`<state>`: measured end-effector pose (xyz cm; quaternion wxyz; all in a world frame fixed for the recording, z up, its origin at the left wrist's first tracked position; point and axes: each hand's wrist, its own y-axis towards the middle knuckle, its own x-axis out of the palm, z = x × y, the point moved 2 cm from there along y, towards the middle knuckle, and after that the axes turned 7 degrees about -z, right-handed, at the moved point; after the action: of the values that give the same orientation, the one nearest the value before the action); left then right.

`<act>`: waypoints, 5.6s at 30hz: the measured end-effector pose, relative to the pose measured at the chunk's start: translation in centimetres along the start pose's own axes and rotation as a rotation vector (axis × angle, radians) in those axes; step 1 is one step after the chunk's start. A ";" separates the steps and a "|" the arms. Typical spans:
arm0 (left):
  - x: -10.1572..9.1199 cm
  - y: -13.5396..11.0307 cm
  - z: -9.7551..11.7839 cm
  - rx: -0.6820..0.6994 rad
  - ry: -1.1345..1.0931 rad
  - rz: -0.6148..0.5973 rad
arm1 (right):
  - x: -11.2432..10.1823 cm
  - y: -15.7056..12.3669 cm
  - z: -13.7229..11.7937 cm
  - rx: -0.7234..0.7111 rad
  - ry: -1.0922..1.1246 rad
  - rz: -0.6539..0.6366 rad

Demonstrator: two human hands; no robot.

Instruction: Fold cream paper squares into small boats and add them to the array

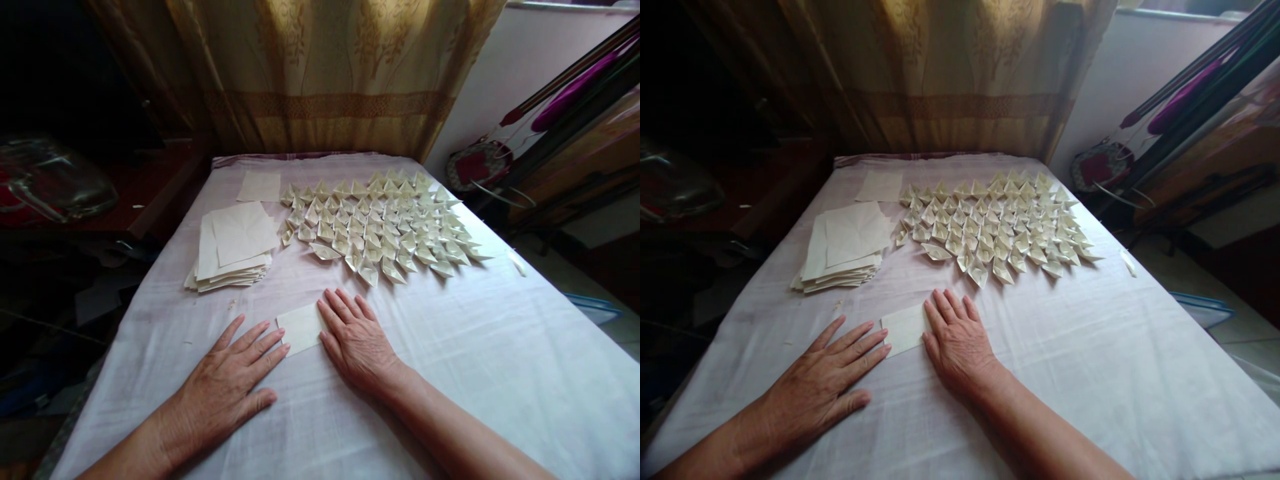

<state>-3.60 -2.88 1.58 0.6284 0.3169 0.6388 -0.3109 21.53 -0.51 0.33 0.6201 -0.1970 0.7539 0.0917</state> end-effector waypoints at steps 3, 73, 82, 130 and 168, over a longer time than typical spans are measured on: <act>0.0 0.3 0.2 -0.046 -0.005 0.044 | 0.0 0.0 0.0 -0.002 0.003 0.006; -2.0 7.9 2.8 -0.105 0.082 -0.037 | -1.3 -0.8 0.0 -0.315 0.234 0.275; -2.4 7.9 -1.7 -0.399 -0.281 -0.145 | -0.4 0.2 0.4 -0.311 0.016 0.372; -0.8 7.5 1.2 -0.292 -0.446 0.185 | -1.7 -0.1 1.9 -0.102 0.382 0.218; 0.6 7.7 3.2 -0.108 -0.070 0.332 | -0.5 1.1 1.2 -0.025 0.301 0.362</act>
<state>4.50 -0.76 0.96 0.7093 0.3727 0.5710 -0.1789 22.28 1.01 0.39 0.4715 -0.0778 0.8597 0.1803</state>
